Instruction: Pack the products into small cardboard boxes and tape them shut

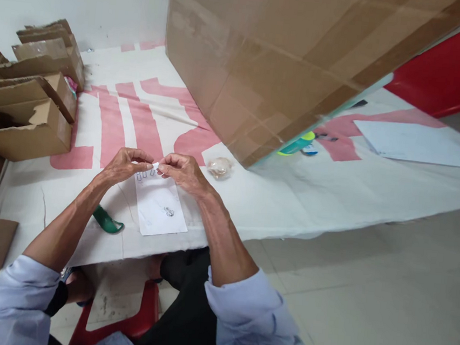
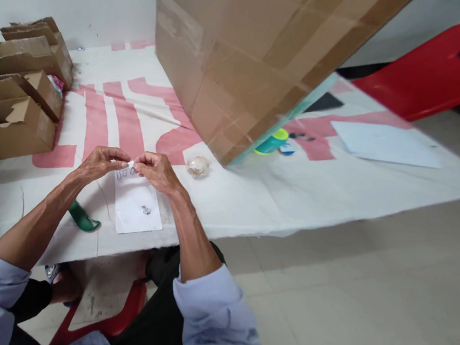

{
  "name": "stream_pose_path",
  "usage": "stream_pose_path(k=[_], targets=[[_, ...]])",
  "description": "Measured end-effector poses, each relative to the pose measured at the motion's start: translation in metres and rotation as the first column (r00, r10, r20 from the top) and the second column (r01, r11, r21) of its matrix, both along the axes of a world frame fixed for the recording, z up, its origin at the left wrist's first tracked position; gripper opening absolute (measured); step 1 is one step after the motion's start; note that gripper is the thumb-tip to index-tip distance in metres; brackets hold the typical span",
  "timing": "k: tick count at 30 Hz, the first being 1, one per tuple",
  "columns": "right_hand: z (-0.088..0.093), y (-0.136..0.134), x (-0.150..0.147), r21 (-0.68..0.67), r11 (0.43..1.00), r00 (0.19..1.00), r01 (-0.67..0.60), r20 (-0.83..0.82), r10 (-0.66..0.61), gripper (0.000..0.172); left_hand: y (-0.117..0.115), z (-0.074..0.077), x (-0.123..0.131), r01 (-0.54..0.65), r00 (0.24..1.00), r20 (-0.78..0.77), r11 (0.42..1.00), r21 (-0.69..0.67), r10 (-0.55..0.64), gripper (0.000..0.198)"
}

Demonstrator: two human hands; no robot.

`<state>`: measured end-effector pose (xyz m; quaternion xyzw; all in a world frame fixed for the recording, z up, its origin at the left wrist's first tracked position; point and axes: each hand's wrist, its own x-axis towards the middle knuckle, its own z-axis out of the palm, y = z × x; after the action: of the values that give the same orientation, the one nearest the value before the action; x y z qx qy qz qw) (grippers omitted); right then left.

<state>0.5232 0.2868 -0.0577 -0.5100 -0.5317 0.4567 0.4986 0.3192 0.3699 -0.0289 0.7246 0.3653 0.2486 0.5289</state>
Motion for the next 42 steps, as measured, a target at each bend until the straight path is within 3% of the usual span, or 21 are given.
stream_pose_path(k=[3, 8, 11, 17, 21, 25, 29, 35, 42], targets=[[-0.006, 0.003, -0.001, 0.107, 0.993, 0.951, 0.057, 0.295, -0.087, 0.010, 0.001, -0.005, -0.011, -0.129, 0.991, -0.035, 0.988, 0.080, 0.132, 0.019], [-0.015, 0.007, -0.003, 0.183, 0.983, 0.674, 0.017, 0.724, -0.147, 0.019, -0.004, -0.009, -0.031, -0.173, 0.976, -0.106, 0.971, 0.165, 0.192, 0.013], [-0.015, 0.008, -0.005, 0.172, 0.985, 0.574, -0.006, 0.807, -0.137, 0.022, -0.006, -0.009, -0.037, -0.137, 0.977, -0.132, 0.970, 0.202, 0.166, 0.015], [-0.015, 0.010, -0.010, 0.090, 0.996, 0.488, -0.028, 0.870, -0.065, 0.025, -0.003, -0.016, -0.037, -0.065, 0.980, -0.162, 0.959, 0.277, 0.114, 0.018], [-0.018, 0.009, -0.010, 0.081, 0.995, 0.466, -0.054, 0.883, -0.046, 0.028, 0.002, -0.023, -0.031, 0.045, 0.974, -0.222, 0.924, 0.381, 0.044, 0.030], [-0.017, 0.008, -0.009, 0.046, 0.997, 0.449, -0.060, 0.893, -0.015, 0.028, 0.007, -0.028, -0.012, 0.229, 0.935, -0.350, 0.838, 0.495, -0.049, 0.041], [-0.016, 0.007, -0.007, 0.028, 0.997, 0.463, -0.073, 0.886, 0.010, 0.027, 0.010, -0.029, 0.007, 0.373, 0.872, -0.476, 0.780, 0.502, -0.111, 0.048], [-0.017, 0.004, -0.003, 0.023, 0.995, 0.500, -0.096, 0.866, 0.028, 0.029, 0.009, -0.031, 0.017, 0.420, 0.814, -0.569, 0.797, 0.434, -0.120, 0.047], [-0.014, -0.006, 0.002, 0.050, 0.991, 0.596, -0.125, 0.802, 0.035, 0.033, 0.020, -0.032, 0.018, 0.395, 0.826, -0.542, 0.847, 0.356, -0.157, 0.046]])
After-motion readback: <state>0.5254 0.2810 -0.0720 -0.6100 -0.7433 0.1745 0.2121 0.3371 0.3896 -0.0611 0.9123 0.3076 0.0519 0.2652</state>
